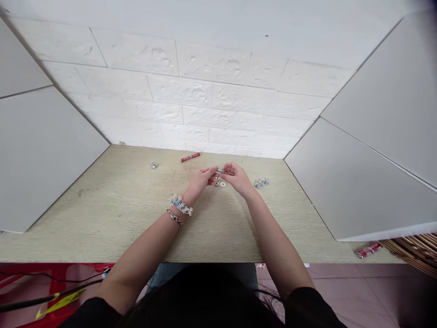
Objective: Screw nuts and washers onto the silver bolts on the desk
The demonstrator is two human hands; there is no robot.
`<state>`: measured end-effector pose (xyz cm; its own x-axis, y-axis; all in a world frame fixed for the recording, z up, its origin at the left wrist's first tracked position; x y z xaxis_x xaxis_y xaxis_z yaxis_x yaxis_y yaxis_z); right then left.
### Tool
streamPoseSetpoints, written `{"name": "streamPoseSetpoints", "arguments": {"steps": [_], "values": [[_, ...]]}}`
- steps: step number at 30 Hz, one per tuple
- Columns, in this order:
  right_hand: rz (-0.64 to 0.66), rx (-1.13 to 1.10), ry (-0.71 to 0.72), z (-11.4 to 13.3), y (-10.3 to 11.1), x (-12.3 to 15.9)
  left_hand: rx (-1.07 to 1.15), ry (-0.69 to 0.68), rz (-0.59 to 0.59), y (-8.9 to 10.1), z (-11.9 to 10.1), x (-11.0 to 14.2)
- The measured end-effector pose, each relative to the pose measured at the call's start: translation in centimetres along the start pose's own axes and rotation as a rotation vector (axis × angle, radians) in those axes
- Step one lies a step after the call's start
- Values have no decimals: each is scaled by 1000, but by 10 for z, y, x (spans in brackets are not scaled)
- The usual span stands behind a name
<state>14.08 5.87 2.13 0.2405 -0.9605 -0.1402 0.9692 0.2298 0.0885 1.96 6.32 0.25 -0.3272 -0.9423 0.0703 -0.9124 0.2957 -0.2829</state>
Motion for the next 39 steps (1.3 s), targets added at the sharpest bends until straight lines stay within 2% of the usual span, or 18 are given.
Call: {"name": "streamPoseSetpoints", "arguments": {"steps": [4, 6, 11, 14, 17, 24, 31, 35, 39], "values": [[-40, 50, -1, 2, 4, 1, 62, -6, -6, 2, -1, 0], [-86, 148, -39, 0, 12, 1, 72, -12, -17, 3, -2, 0], [-252, 735, -139, 3, 44, 6, 71, -4, -34, 3, -2, 1], [-209, 998, -243, 0, 58, 10, 80, -10, -36, 3, -1, 0], [-124, 1131, -332, -8, 64, 13, 96, -24, -42, 4, 0, -1], [13, 1247, -470, -26, 57, 15, 88, -24, -97, 6, 1, -1], [2, 1201, -531, -25, 59, 15, 53, -30, -85, 8, 3, -3], [19, 1194, -525, -26, 58, 16, 68, -26, -37, 6, 4, -3], [-49, 1158, -494, -21, 62, 16, 63, 1, -10, 5, 7, -5]]}}
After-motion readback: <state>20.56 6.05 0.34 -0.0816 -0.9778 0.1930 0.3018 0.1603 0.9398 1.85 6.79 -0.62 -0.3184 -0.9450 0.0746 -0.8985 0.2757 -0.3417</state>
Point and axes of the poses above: each hand's wrist, its own x-axis away from the middle knuckle, its own y-axis out of the back of the hand, z = x × y, the point moved 6 cm from there along -x, towards the middle knuckle, and after that the axes turned 6 degrees about z, right-handed, at the moved point
